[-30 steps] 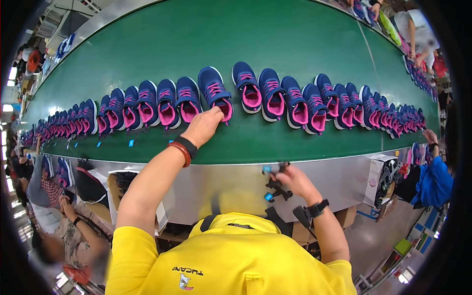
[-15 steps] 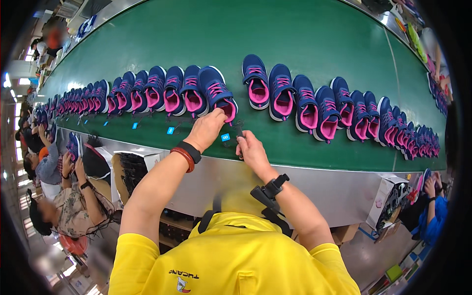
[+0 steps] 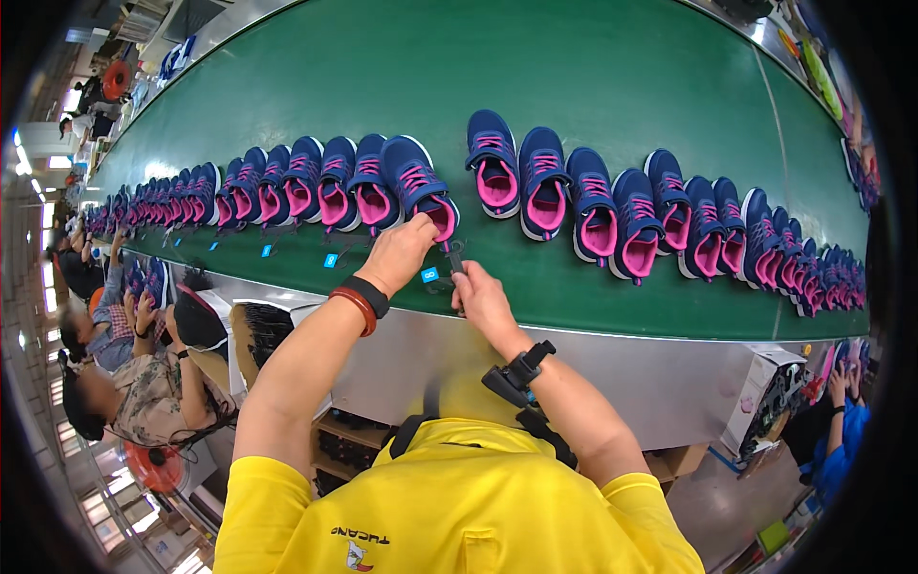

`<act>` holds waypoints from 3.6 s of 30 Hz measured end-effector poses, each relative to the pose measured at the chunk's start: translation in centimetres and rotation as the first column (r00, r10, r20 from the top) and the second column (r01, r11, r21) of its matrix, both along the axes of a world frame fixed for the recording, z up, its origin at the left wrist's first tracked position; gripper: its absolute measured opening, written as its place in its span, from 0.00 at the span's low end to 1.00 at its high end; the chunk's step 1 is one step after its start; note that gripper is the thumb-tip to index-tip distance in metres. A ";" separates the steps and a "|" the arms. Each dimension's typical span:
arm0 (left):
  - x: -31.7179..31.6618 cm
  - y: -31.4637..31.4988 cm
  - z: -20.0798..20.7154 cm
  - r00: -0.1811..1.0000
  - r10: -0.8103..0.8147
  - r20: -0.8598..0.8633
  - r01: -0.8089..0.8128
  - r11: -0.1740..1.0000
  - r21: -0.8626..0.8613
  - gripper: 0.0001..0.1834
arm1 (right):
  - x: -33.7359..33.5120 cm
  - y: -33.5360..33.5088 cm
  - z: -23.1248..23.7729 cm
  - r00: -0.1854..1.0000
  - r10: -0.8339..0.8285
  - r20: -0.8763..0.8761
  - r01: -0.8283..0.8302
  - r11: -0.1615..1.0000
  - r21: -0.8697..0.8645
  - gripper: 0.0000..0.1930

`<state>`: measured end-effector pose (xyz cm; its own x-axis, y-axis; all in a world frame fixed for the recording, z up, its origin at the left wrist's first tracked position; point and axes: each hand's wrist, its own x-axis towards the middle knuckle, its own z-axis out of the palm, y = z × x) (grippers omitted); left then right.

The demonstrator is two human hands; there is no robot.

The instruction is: The person attaches small blue tags to a series of blue and pink sneakers moving along a green conveyor belt. They pick up the tags from a nearby box and clip them onto the shoes one by one.

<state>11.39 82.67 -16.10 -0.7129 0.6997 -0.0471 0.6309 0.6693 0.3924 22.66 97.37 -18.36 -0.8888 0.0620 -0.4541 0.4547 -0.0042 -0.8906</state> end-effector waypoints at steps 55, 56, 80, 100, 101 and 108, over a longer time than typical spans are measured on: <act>3.4 7.0 5.3 0.981 -0.155 -0.120 0.183 0.946 0.267 0.22 | 13.5 16.1 6.9 0.899 0.427 0.096 -0.369 0.621 0.691 0.10; 3.4 8.6 4.6 0.982 -0.161 -0.097 0.181 0.950 0.255 0.24 | 14.9 16.2 7.2 0.902 0.409 0.139 -0.379 0.592 0.711 0.12; 5.4 12.0 -0.6 0.990 -0.140 0.019 0.134 0.975 0.180 0.07 | 7.1 13.8 4.7 0.971 0.013 0.238 0.024 0.988 -0.151 0.08; 5.6 12.3 -0.8 0.996 -0.085 0.011 0.081 0.979 0.187 0.04 | 6.8 12.0 1.7 0.976 -0.155 0.152 0.169 0.982 -0.085 0.12; 5.5 12.3 -0.7 0.996 -0.091 0.014 0.087 0.981 0.175 0.05 | 6.6 11.9 1.7 0.976 -0.158 0.153 0.175 0.979 -0.109 0.11; 4.9 12.1 -0.5 0.989 -0.148 0.025 0.144 0.983 0.118 0.11 | 5.0 13.1 3.4 0.936 0.303 0.179 -0.300 0.953 -0.048 0.11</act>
